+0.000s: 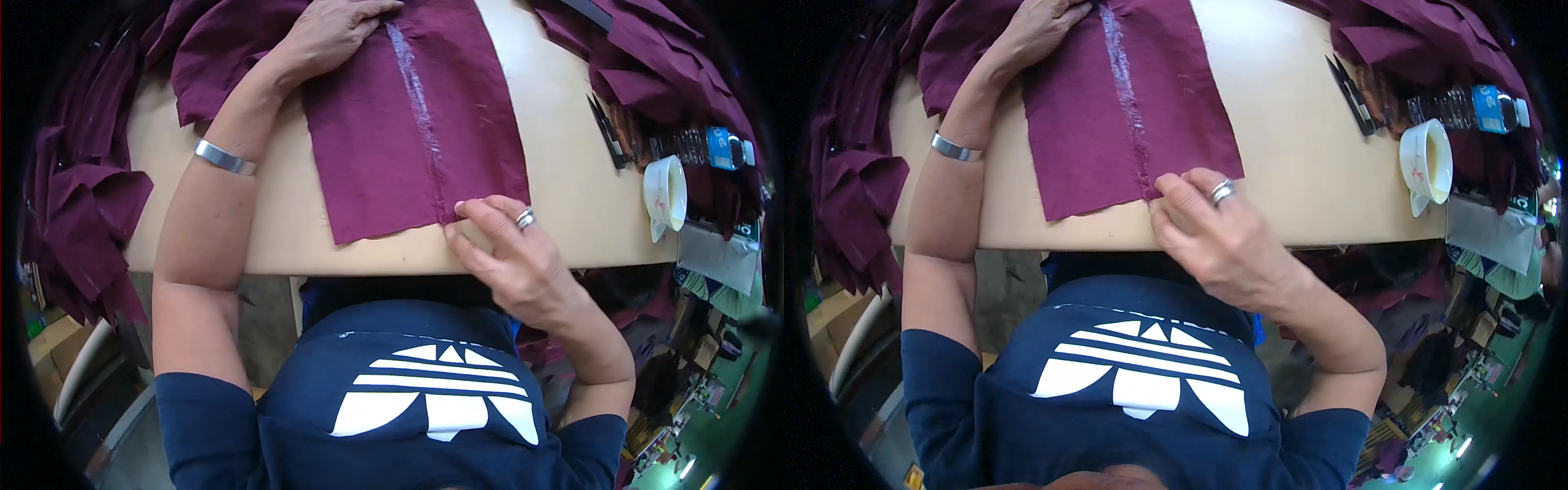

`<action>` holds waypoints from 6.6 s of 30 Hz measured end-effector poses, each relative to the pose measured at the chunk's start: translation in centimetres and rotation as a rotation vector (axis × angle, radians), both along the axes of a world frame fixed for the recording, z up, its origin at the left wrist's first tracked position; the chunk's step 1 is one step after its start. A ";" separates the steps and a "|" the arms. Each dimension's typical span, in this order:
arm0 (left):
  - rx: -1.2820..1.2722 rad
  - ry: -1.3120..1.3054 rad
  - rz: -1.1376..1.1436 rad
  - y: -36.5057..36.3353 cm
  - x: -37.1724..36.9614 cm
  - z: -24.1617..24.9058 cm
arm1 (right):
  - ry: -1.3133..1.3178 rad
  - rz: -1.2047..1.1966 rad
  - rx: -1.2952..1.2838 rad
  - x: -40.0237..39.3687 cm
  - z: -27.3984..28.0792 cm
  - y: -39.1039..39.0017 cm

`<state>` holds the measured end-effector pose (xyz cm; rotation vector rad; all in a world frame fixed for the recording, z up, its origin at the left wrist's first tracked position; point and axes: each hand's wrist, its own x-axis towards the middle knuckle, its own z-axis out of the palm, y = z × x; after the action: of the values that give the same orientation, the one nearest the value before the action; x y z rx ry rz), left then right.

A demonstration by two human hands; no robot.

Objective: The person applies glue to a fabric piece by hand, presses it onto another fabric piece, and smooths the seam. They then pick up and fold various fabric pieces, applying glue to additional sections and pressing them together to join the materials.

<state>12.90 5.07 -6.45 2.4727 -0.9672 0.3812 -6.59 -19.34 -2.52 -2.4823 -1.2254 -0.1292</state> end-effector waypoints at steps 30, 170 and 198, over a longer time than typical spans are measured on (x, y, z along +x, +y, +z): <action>-0.025 0.175 0.018 0.8 1.2 -0.8 | -0.163 -0.921 -0.379 0.7 6.7 -20.6; 0.944 0.364 0.109 8.7 -6.5 10.4 | -0.020 -0.405 1.237 11.9 0.9 -3.7; 0.343 -0.013 -0.347 -3.4 -8.1 5.2 | 0.056 -0.440 0.964 12.2 -0.2 -3.2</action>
<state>4.76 1.66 -1.20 2.5232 -1.5454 0.1231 5.66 -22.50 -2.68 -1.8040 -0.3858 -0.5989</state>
